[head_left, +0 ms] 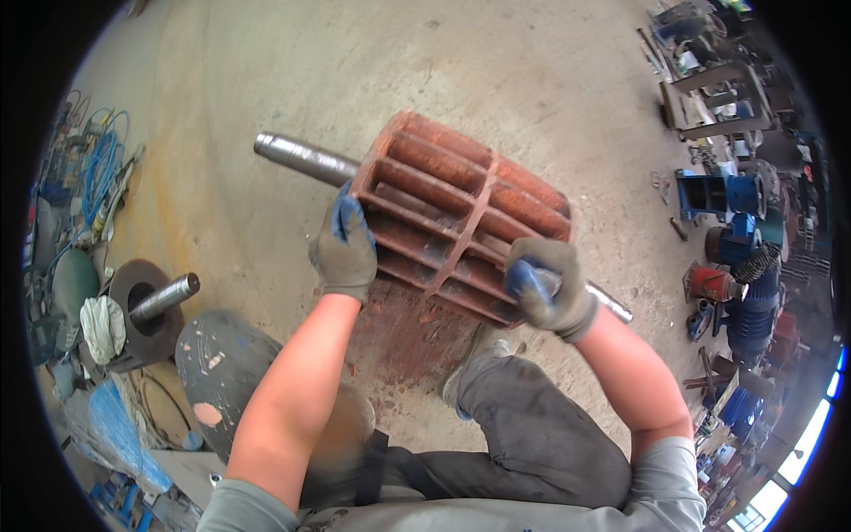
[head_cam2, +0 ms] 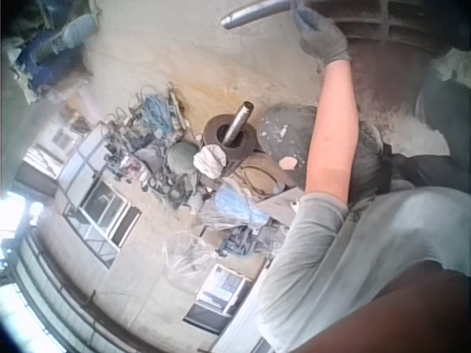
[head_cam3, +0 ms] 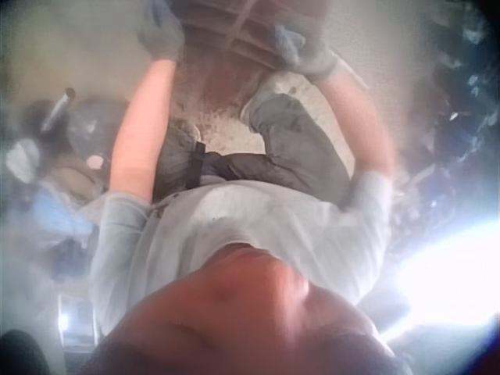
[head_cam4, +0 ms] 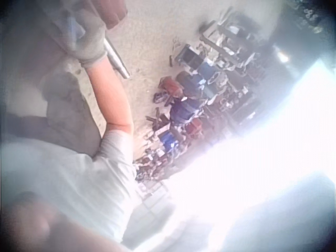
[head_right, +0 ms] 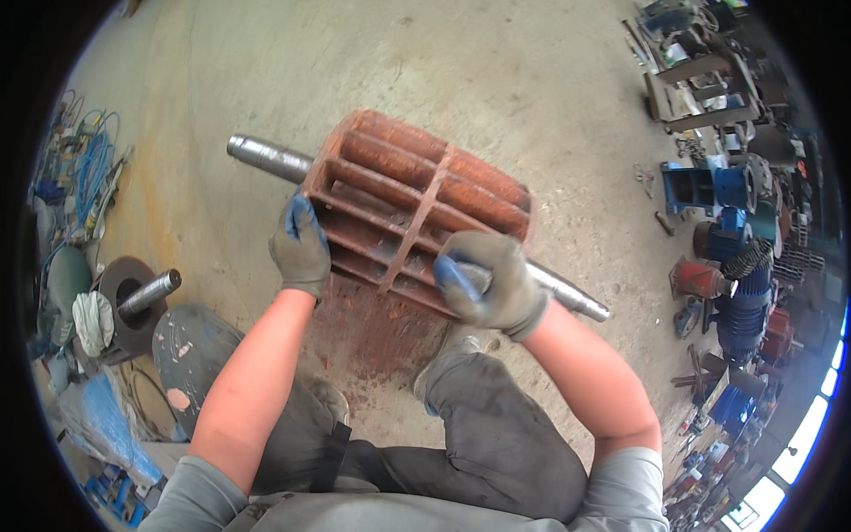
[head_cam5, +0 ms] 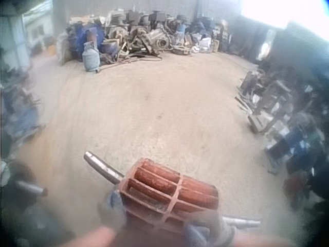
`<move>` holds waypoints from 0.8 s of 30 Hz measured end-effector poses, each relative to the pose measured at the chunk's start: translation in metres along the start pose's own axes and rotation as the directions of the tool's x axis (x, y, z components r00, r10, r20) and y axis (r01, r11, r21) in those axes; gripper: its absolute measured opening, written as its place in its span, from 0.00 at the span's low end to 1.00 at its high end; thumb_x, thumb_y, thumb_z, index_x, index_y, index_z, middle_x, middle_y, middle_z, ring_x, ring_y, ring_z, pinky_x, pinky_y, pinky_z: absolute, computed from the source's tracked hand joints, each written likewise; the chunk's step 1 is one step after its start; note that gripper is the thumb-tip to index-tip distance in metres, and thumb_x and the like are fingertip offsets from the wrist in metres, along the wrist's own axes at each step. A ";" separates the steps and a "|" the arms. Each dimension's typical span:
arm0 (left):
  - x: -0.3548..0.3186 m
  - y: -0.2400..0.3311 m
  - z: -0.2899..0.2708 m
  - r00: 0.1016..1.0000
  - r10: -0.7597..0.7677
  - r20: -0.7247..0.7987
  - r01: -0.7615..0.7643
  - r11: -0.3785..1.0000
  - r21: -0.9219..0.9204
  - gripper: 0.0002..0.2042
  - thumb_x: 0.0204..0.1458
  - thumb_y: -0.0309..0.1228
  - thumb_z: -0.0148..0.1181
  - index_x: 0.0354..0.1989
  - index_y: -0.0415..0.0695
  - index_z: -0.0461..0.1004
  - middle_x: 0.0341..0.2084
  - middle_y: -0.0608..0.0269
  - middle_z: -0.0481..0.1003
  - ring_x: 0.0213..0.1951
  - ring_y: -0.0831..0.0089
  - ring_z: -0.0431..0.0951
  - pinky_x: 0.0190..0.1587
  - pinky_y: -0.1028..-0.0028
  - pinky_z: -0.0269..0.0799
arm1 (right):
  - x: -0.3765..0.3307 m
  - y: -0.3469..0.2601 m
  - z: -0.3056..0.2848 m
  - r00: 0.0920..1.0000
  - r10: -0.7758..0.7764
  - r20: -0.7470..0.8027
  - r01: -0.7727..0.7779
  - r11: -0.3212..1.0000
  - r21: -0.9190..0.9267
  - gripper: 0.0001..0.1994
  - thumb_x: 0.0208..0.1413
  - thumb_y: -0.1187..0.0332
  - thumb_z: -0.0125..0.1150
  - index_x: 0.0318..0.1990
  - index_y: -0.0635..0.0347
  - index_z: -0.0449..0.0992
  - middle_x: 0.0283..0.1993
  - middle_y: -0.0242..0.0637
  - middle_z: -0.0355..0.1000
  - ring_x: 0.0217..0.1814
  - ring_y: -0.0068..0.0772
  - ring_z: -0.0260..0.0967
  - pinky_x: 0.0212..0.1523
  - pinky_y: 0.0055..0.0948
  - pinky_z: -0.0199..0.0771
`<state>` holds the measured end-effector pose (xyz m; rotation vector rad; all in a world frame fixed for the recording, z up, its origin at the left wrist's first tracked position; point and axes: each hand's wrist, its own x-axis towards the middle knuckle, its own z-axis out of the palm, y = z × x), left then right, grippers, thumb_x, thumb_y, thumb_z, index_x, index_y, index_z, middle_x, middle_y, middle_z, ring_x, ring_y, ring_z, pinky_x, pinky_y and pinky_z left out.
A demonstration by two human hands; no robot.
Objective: The person kneels on the workshop floor and repeatedly scrubs a large rusty cylindrical metal part with a wire brush, rotating it to clean different sections. The person wears gloves and uses a handheld wire brush to remove rust from the surface.
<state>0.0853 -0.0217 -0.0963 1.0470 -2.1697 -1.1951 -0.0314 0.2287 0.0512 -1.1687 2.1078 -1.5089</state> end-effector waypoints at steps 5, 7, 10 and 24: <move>0.001 -0.001 0.006 0.988 0.122 -0.098 -0.124 0.992 -0.020 0.29 0.76 0.53 0.53 0.57 0.34 0.82 0.32 0.55 0.83 0.33 0.70 0.79 0.41 0.64 0.77 | 0.009 -0.052 0.029 0.949 -0.250 0.194 0.276 0.954 -0.118 0.09 0.62 0.62 0.70 0.31 0.52 0.81 0.30 0.40 0.78 0.28 0.42 0.79 0.33 0.41 0.80; 0.002 -0.006 0.005 1.000 -0.010 -0.005 0.010 0.999 -0.052 0.28 0.76 0.53 0.52 0.58 0.37 0.84 0.37 0.49 0.86 0.36 0.64 0.84 0.45 0.62 0.79 | 0.015 -0.065 0.032 0.879 -0.290 0.378 0.365 0.920 -0.143 0.09 0.55 0.62 0.73 0.31 0.48 0.77 0.29 0.35 0.74 0.31 0.39 0.77 0.31 0.43 0.77; 0.004 -0.015 0.005 0.999 0.047 -0.011 -0.047 0.998 -0.043 0.29 0.76 0.54 0.52 0.58 0.37 0.84 0.39 0.46 0.87 0.37 0.60 0.86 0.46 0.61 0.80 | 0.017 -0.052 0.032 0.971 -0.046 0.236 0.120 0.943 -0.310 0.13 0.55 0.57 0.74 0.28 0.47 0.74 0.28 0.33 0.74 0.30 0.42 0.77 0.31 0.42 0.76; 0.004 -0.026 0.011 0.972 0.196 -0.131 -0.201 0.979 -0.024 0.27 0.76 0.51 0.53 0.57 0.34 0.83 0.30 0.53 0.83 0.28 0.67 0.80 0.37 0.65 0.78 | -0.002 -0.034 0.025 0.972 -0.088 0.218 0.131 0.973 -0.192 0.15 0.57 0.56 0.74 0.26 0.49 0.76 0.23 0.32 0.70 0.25 0.42 0.73 0.28 0.44 0.73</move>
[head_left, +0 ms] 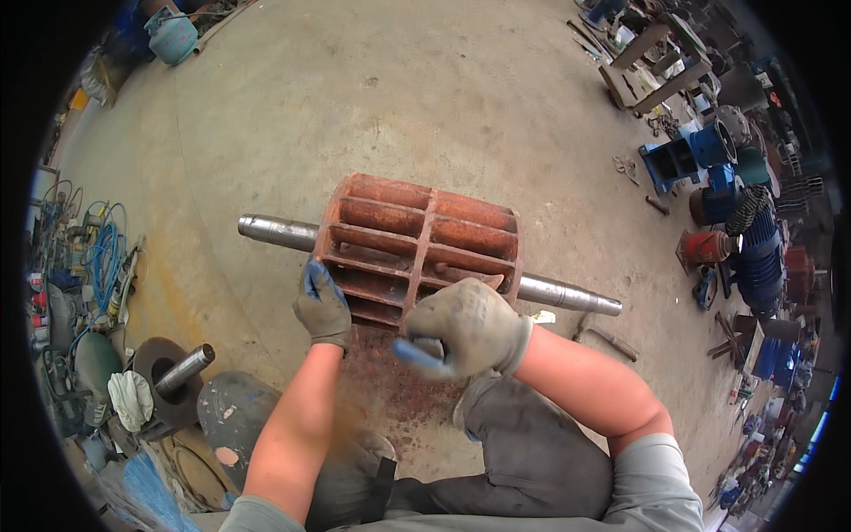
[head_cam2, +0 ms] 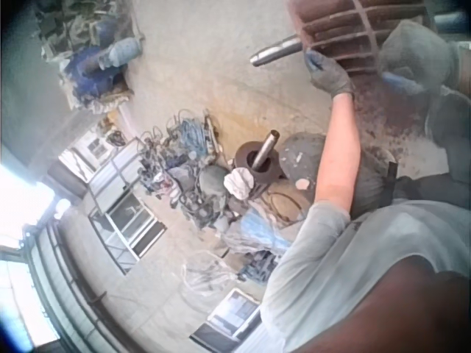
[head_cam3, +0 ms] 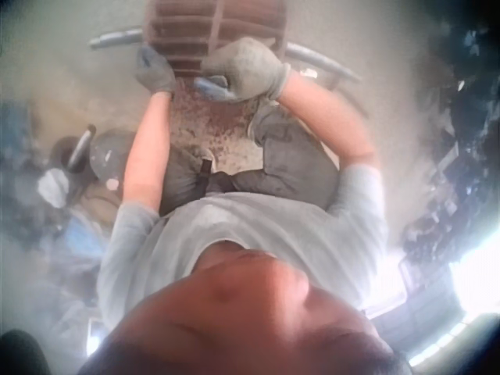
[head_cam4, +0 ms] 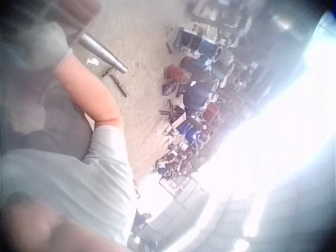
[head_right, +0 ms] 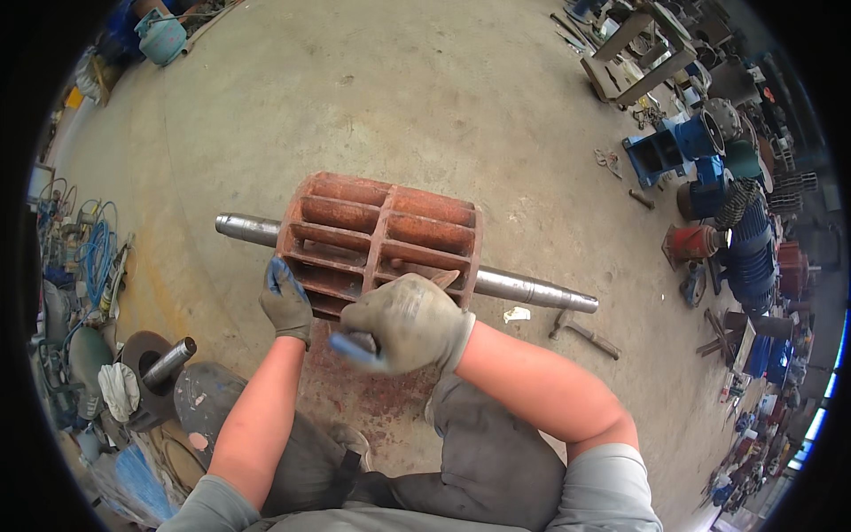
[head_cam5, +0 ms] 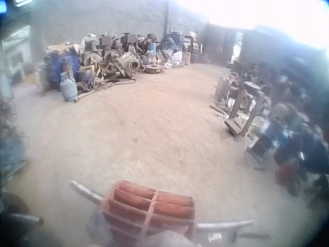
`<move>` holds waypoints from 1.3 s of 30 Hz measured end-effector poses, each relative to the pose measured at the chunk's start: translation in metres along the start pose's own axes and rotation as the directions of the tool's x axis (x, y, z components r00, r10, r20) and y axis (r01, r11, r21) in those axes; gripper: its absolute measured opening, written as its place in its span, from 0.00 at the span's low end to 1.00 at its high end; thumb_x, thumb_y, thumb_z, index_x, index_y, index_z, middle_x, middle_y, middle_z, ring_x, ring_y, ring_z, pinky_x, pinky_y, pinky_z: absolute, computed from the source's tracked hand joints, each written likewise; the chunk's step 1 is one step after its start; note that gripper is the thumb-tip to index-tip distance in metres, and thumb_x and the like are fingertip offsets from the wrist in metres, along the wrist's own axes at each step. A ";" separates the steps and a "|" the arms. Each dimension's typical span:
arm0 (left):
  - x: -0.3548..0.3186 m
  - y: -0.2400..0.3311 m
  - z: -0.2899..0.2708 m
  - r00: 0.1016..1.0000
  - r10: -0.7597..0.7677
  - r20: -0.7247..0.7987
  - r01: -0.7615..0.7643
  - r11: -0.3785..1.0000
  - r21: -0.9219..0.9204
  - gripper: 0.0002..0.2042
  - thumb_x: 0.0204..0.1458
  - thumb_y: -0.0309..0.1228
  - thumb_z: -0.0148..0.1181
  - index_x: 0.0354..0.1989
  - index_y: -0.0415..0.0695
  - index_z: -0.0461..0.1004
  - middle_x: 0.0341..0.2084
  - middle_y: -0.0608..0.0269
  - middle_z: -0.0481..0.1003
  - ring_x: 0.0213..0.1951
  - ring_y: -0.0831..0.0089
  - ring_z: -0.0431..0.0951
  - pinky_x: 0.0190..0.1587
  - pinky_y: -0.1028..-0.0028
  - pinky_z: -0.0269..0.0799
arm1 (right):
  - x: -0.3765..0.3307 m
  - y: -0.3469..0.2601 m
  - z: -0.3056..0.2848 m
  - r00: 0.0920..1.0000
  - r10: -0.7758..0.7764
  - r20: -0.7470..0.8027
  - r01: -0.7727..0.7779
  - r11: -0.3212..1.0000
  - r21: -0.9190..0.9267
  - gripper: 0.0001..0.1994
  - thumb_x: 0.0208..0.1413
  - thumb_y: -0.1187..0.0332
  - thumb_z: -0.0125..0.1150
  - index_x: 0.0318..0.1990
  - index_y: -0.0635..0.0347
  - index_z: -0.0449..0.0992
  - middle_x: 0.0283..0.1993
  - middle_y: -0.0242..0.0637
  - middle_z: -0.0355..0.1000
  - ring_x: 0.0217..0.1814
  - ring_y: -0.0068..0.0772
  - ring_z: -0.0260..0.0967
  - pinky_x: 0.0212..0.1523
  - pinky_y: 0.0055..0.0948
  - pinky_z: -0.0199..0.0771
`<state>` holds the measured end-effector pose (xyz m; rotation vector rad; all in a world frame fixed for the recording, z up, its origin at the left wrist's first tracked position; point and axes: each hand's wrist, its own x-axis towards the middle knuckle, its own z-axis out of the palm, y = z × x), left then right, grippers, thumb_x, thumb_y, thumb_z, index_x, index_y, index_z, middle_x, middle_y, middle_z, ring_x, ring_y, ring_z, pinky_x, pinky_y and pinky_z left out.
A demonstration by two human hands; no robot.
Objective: The person kneels on the workshop floor and repeatedly scrubs a large rusty cylindrical metal part with a wire brush, rotating it to clean different sections. The person wears gloves and uses a handheld wire brush to remove rust from the surface.
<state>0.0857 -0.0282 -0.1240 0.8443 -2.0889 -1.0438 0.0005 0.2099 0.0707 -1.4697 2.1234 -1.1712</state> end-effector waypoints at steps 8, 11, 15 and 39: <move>-0.001 0.004 -0.001 0.980 -0.181 0.081 0.190 0.975 -0.112 0.28 0.76 0.54 0.54 0.58 0.37 0.83 0.29 0.60 0.81 0.27 0.73 0.77 0.34 0.66 0.76 | -0.001 0.014 -0.003 0.995 0.070 -0.064 -0.067 0.997 0.050 0.15 0.64 0.56 0.69 0.27 0.53 0.80 0.23 0.37 0.75 0.26 0.43 0.77 0.30 0.41 0.77; 0.000 0.002 0.000 0.994 -0.105 0.032 0.107 0.992 -0.062 0.29 0.75 0.55 0.54 0.58 0.37 0.84 0.27 0.61 0.81 0.27 0.74 0.76 0.35 0.67 0.76 | 0.020 0.014 -0.031 0.923 0.213 -0.321 -0.073 0.915 0.397 0.18 0.67 0.56 0.67 0.27 0.56 0.78 0.21 0.35 0.72 0.23 0.33 0.74 0.28 0.39 0.76; -0.003 -0.004 0.002 0.989 -0.140 0.040 0.144 0.980 -0.134 0.30 0.75 0.56 0.54 0.58 0.37 0.84 0.28 0.61 0.81 0.29 0.74 0.77 0.36 0.67 0.77 | 0.019 0.020 -0.062 0.803 0.457 -0.383 0.017 0.625 0.780 0.26 0.75 0.47 0.59 0.27 0.56 0.77 0.22 0.30 0.72 0.20 0.22 0.66 0.24 0.29 0.70; -0.027 -0.015 -0.014 0.988 -0.132 0.079 0.133 0.991 0.003 0.32 0.75 0.60 0.49 0.60 0.41 0.83 0.31 0.56 0.80 0.33 0.64 0.81 0.39 0.62 0.77 | 0.050 0.021 -0.029 0.745 0.660 0.095 -0.666 0.726 0.173 0.25 0.76 0.48 0.60 0.31 0.60 0.76 0.24 0.28 0.68 0.28 0.21 0.58 0.32 0.33 0.65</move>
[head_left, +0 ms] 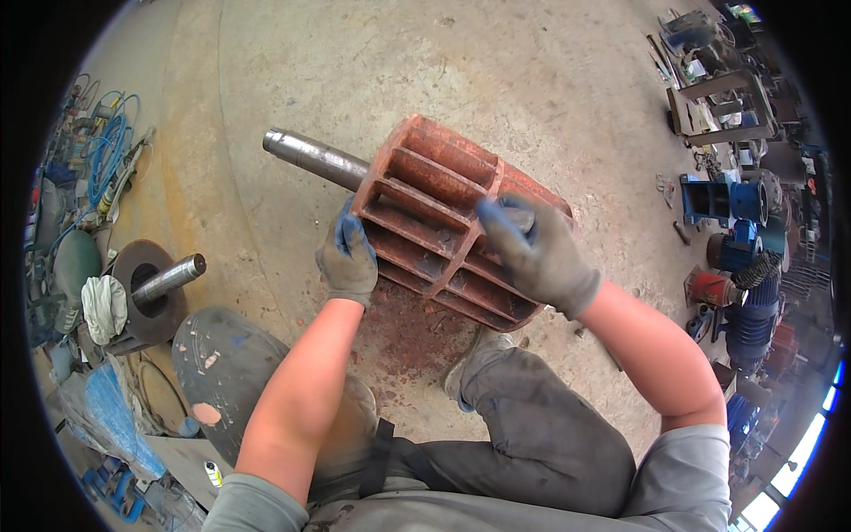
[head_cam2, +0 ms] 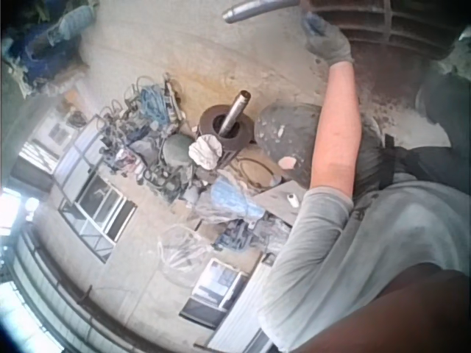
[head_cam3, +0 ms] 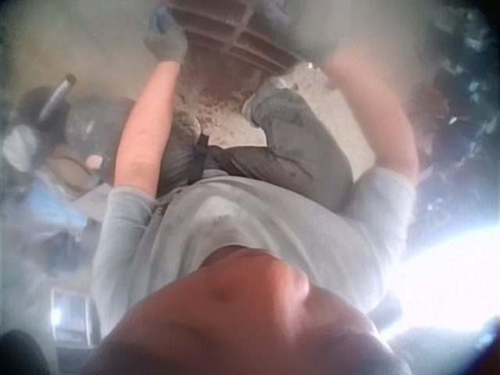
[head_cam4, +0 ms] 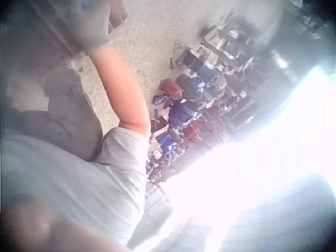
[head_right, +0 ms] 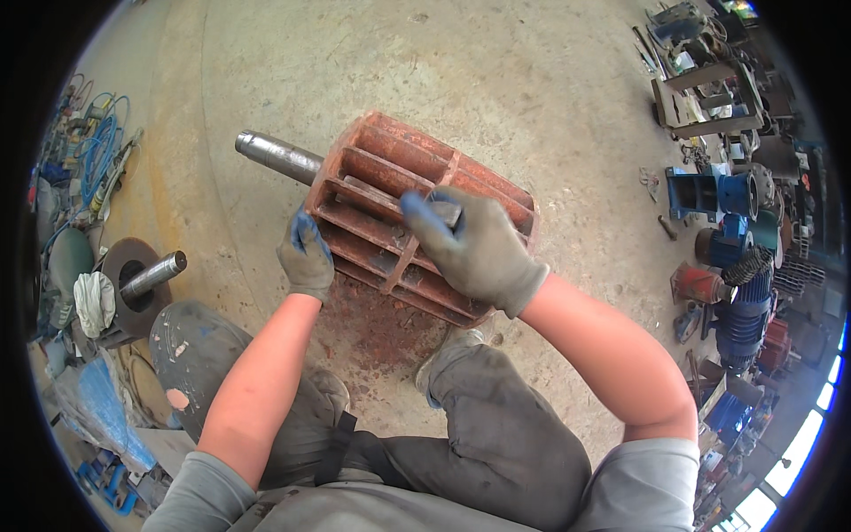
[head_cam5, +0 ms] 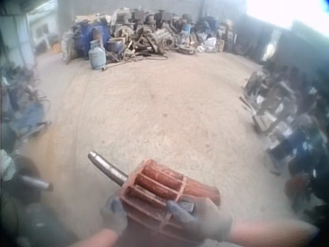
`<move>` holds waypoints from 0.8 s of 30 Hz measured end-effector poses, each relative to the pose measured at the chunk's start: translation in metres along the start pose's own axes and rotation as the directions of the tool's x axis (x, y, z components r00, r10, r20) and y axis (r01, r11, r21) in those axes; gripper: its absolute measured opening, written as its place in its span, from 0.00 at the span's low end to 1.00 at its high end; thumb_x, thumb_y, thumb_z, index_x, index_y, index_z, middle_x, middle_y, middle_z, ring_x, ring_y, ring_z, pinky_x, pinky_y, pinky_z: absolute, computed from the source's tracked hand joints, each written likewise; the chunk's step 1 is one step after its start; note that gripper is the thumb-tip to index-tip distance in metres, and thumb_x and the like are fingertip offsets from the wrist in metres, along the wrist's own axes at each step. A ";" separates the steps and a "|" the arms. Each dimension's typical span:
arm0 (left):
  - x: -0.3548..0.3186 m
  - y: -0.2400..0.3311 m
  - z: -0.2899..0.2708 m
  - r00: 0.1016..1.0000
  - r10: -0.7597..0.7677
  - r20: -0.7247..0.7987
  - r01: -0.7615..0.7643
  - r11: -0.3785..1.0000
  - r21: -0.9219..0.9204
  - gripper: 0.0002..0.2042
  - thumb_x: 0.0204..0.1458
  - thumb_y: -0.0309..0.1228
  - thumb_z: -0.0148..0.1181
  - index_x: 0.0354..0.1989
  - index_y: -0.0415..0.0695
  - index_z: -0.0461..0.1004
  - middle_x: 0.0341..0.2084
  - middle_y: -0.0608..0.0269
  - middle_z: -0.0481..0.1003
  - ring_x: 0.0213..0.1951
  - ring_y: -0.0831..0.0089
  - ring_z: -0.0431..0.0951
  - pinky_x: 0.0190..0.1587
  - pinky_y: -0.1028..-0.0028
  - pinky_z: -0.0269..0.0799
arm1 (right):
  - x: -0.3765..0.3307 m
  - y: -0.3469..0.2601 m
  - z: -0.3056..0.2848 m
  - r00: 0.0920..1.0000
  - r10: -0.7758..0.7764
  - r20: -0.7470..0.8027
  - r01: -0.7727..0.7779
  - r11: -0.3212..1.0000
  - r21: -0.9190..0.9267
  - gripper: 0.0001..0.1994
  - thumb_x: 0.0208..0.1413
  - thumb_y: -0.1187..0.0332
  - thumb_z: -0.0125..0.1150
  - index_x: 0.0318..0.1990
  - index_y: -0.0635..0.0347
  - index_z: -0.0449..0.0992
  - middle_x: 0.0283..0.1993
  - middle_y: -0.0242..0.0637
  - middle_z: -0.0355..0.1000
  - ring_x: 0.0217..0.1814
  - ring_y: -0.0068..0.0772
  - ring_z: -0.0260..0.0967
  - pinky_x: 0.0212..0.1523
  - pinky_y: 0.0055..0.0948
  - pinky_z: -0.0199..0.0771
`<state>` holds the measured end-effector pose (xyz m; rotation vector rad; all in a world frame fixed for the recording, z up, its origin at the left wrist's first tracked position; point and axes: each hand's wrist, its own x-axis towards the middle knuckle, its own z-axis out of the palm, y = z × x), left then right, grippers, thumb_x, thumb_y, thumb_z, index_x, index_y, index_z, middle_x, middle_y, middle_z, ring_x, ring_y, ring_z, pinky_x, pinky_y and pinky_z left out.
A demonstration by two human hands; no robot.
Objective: The person kneels on the workshop floor and repeatedly scrubs a large rusty cylindrical metal part with a wire brush, rotating it to clean different sections. The person wears gloves and uses a handheld wire brush to remove rust from the surface.
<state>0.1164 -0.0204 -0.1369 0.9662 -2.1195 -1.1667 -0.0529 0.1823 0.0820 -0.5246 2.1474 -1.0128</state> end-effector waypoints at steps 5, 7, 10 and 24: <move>-0.004 0.008 -0.006 0.996 -0.066 0.058 0.067 0.998 -0.008 0.30 0.75 0.58 0.47 0.64 0.46 0.82 0.48 0.48 0.87 0.48 0.49 0.88 0.52 0.58 0.80 | -0.011 -0.003 0.000 0.985 -0.115 -0.126 0.151 0.932 0.329 0.25 0.77 0.47 0.57 0.33 0.58 0.77 0.24 0.24 0.68 0.27 0.17 0.62 0.27 0.27 0.65; -0.003 0.013 -0.007 0.991 -0.107 0.084 0.108 0.994 -0.002 0.30 0.75 0.58 0.46 0.64 0.47 0.82 0.49 0.48 0.87 0.48 0.49 0.88 0.53 0.59 0.80 | -0.014 0.001 -0.003 0.969 -0.202 -0.145 0.244 0.883 0.401 0.25 0.78 0.46 0.57 0.33 0.57 0.77 0.24 0.23 0.67 0.26 0.15 0.63 0.26 0.25 0.63; 0.001 0.020 -0.006 0.993 -0.080 0.085 0.079 0.997 0.013 0.30 0.75 0.58 0.47 0.65 0.47 0.82 0.45 0.50 0.87 0.43 0.53 0.88 0.49 0.60 0.81 | -0.014 0.015 -0.003 0.998 -0.030 -0.061 0.037 0.993 0.115 0.24 0.76 0.46 0.59 0.34 0.58 0.78 0.25 0.25 0.70 0.26 0.17 0.64 0.27 0.27 0.66; -0.002 0.013 0.000 0.997 -0.067 0.040 0.068 0.997 -0.044 0.29 0.76 0.57 0.48 0.62 0.46 0.83 0.28 0.55 0.82 0.27 0.65 0.82 0.38 0.63 0.78 | -0.008 0.019 -0.018 0.939 -0.206 -0.277 0.282 0.920 0.273 0.24 0.79 0.50 0.55 0.31 0.56 0.75 0.23 0.26 0.68 0.27 0.18 0.64 0.22 0.26 0.62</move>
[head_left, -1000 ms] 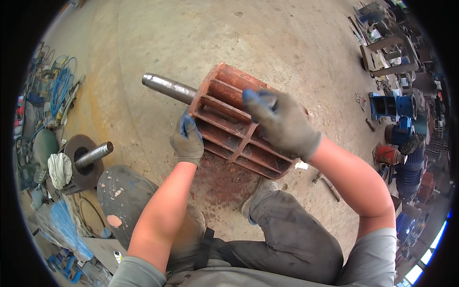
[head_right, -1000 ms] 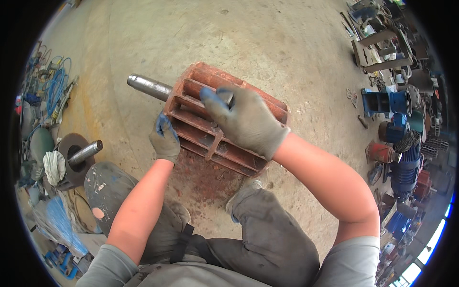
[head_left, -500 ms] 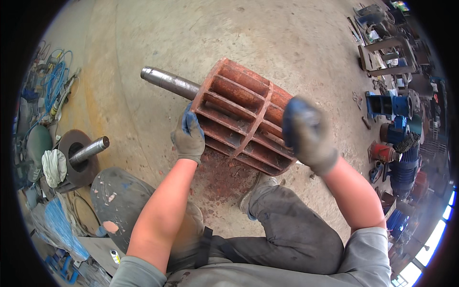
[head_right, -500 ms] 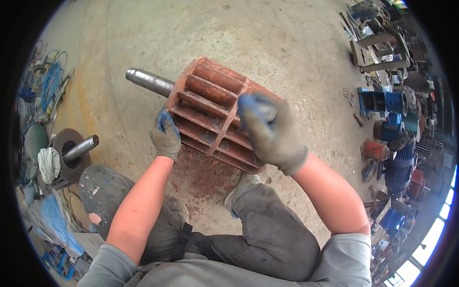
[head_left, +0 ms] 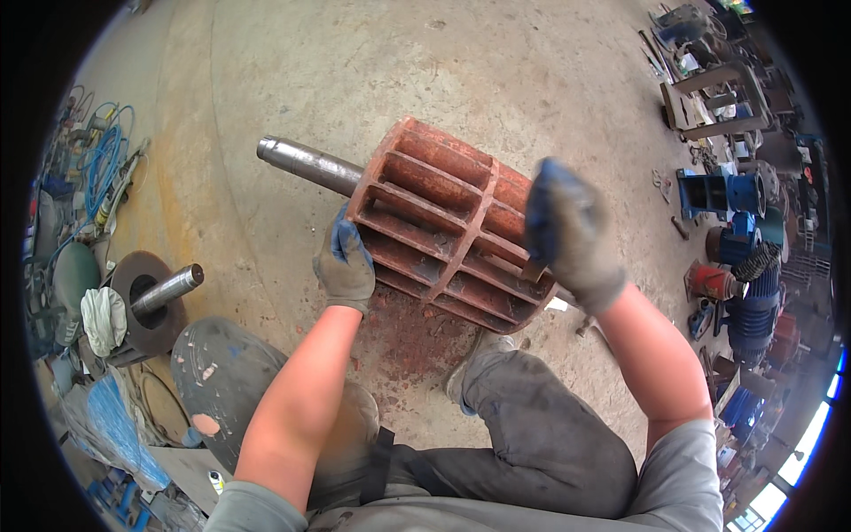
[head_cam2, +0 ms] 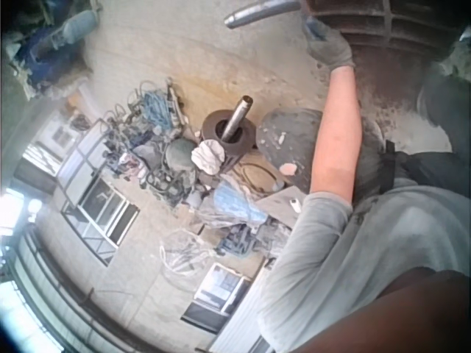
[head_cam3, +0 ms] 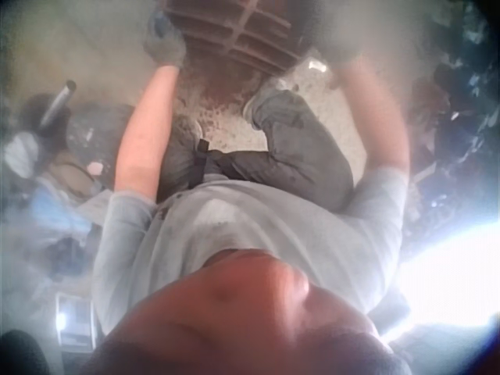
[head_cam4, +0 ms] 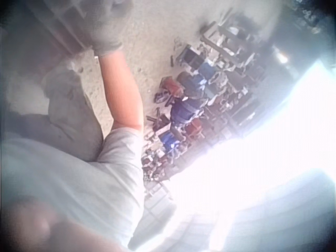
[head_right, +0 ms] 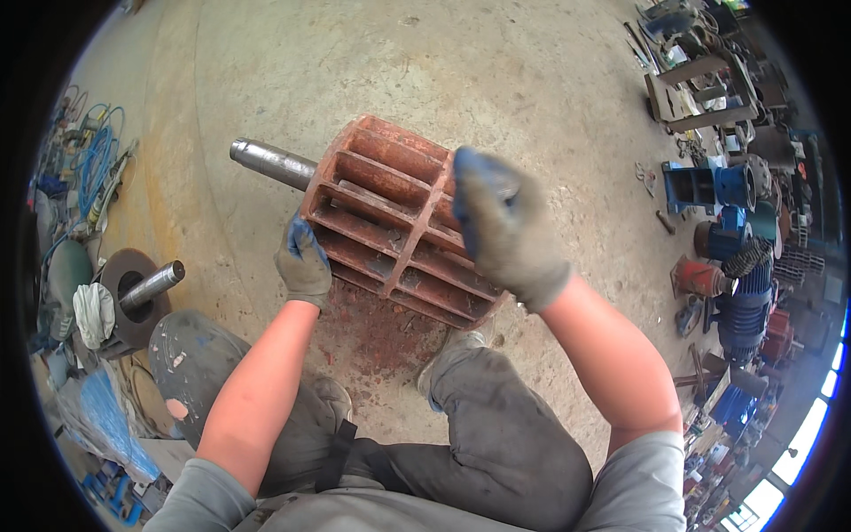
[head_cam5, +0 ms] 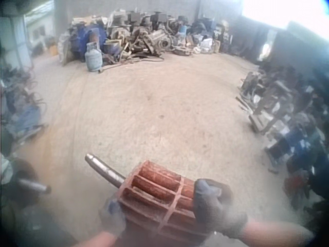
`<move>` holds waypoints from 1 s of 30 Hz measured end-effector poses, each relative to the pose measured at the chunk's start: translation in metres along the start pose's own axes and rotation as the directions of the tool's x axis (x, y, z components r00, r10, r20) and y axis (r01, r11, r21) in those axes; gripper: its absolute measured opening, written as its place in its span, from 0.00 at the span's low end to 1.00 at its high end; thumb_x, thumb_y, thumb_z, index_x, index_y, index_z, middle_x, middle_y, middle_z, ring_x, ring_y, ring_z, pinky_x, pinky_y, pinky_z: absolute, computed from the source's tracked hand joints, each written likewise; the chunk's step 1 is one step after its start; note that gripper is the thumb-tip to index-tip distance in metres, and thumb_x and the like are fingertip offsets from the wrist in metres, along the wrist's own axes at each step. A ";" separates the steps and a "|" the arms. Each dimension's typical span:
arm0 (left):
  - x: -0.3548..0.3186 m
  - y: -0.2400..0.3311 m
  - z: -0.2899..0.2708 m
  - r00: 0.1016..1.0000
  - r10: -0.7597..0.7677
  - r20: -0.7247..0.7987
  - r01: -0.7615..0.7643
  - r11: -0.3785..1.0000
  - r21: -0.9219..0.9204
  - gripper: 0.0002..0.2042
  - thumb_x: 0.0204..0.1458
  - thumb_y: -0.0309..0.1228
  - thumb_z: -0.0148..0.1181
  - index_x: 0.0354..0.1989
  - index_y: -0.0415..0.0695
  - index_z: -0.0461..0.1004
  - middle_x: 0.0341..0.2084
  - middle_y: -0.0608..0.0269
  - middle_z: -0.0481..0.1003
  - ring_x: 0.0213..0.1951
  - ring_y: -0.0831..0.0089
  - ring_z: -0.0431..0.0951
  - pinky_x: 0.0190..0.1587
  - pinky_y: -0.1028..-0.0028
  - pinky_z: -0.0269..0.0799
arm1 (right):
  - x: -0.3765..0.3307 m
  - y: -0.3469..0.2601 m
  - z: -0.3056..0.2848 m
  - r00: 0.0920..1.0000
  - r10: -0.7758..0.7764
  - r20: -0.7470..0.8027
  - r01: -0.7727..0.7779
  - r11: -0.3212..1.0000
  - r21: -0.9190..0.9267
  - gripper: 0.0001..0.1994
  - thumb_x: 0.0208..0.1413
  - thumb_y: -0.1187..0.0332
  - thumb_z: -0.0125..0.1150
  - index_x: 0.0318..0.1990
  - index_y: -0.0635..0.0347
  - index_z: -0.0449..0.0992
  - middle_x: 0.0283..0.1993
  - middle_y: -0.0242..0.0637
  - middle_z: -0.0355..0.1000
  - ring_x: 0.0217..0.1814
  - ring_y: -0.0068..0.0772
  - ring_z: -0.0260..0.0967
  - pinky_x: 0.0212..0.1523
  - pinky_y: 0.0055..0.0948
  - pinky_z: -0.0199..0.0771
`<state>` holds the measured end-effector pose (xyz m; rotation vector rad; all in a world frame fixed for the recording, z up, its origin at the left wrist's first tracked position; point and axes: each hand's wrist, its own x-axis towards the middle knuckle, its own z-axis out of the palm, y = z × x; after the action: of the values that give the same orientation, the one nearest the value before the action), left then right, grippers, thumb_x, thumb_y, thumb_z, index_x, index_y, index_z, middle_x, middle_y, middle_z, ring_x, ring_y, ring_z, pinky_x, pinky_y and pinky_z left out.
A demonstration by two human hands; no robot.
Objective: The person kneels on the workshop floor and repeatedly scrubs a large rusty cylindrical metal part with a wire brush, rotating it to clean different sections. The person wears gloves and uses a handheld wire brush to remove rust from the surface.
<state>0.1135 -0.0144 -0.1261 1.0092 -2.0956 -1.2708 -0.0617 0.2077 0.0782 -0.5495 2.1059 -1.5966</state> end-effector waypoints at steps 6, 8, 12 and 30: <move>0.002 0.000 0.004 0.994 0.096 -0.052 -0.095 0.995 0.023 0.29 0.76 0.57 0.47 0.61 0.44 0.83 0.28 0.57 0.81 0.26 0.67 0.81 0.37 0.65 0.77 | -0.004 0.004 0.003 0.965 0.260 -0.032 -0.261 0.965 -0.010 0.24 0.79 0.51 0.55 0.29 0.56 0.73 0.24 0.23 0.65 0.28 0.17 0.58 0.30 0.29 0.63; 0.003 0.001 0.005 0.985 0.152 -0.083 -0.152 0.988 0.006 0.29 0.76 0.57 0.48 0.61 0.44 0.83 0.27 0.59 0.81 0.25 0.69 0.79 0.36 0.65 0.77 | -0.004 0.007 0.003 0.989 0.136 0.063 -0.126 0.981 -0.146 0.25 0.79 0.49 0.55 0.30 0.55 0.73 0.23 0.22 0.65 0.26 0.17 0.59 0.28 0.28 0.63; 0.000 0.003 0.002 1.000 -0.010 -0.018 0.010 1.000 0.000 0.30 0.75 0.57 0.50 0.61 0.42 0.84 0.26 0.62 0.79 0.24 0.74 0.77 0.34 0.67 0.76 | -0.005 0.008 0.002 0.980 0.090 -0.180 -0.040 0.963 0.266 0.26 0.78 0.46 0.54 0.29 0.54 0.76 0.21 0.23 0.67 0.23 0.16 0.63 0.24 0.25 0.63; 0.004 -0.002 0.009 0.990 0.100 -0.099 -0.104 0.994 -0.044 0.30 0.76 0.55 0.50 0.60 0.38 0.83 0.27 0.62 0.81 0.27 0.75 0.78 0.35 0.66 0.75 | -0.031 0.048 -0.028 0.998 -0.054 -0.026 0.060 0.898 0.436 0.30 0.78 0.42 0.49 0.30 0.58 0.72 0.22 0.28 0.64 0.23 0.21 0.62 0.25 0.29 0.64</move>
<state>0.1058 -0.0133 -0.1318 0.9119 -2.0067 -1.1932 -0.0538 0.2591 0.0421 -0.4468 1.6666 -2.0301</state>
